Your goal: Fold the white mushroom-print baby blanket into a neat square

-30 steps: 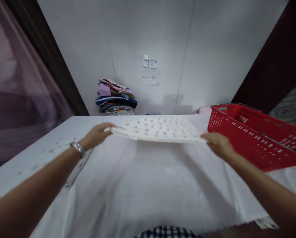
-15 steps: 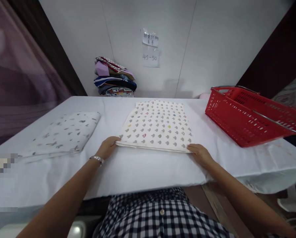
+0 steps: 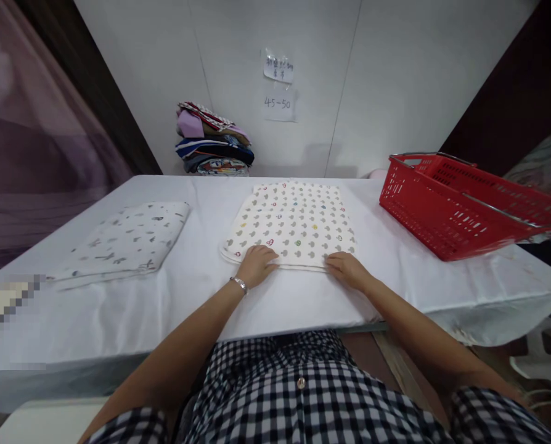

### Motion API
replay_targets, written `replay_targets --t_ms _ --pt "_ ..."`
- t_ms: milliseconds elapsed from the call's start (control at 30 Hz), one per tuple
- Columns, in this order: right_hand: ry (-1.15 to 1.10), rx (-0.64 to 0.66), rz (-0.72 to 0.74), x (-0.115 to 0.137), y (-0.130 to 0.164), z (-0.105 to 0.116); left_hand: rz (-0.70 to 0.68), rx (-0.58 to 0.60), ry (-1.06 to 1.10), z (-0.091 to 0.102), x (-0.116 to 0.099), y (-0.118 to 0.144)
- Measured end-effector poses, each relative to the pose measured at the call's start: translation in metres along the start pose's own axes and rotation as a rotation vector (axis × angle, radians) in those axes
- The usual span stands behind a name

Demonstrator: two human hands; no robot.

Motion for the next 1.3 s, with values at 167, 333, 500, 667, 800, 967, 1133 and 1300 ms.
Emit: replay_targets --t_ms 167,333,500,667,800,967,1133,1300 --pt "0.069 -0.021 -0.006 0.007 -0.009 -0.011 -0.03 0.033 0.018 -0.02 -0.001 -0.011" --pt "0.101 -0.159 -0.021 0.008 -0.001 -0.014 -0.075 0.015 0.001 -0.022 -0.002 -0.01" --pt "0.058 -0.274 -0.063 0.008 0.005 -0.016 -0.083 -0.017 -0.002 -0.022 -0.007 -0.011" --pt "0.006 -0.285 -0.076 0.009 0.006 -0.015 -0.069 -0.029 -0.022 -0.024 -0.009 -0.011" --pt "-0.011 -0.289 -0.124 0.007 0.003 -0.015 -0.031 -0.072 -0.062 -0.026 -0.006 -0.014" --pt "-0.019 -0.278 -0.13 0.005 0.001 -0.017 -0.126 -0.147 -0.063 -0.027 -0.023 -0.015" --pt "-0.007 -0.28 -0.127 0.004 0.003 -0.018 -0.275 -0.085 -0.064 -0.041 -0.056 -0.027" --pt "0.004 -0.321 -0.1 0.007 0.001 -0.014 -0.224 -0.047 -0.055 -0.051 -0.06 -0.045"
Point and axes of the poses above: each hand's wrist, its own y-axis away from the middle knuckle, its own z-axis out of the back of the hand, x = y × z, the point moved 5 cm from there along -y, towards the middle knuckle, and after that the axes turned 5 degrees about -x, right-handed, at the moved point
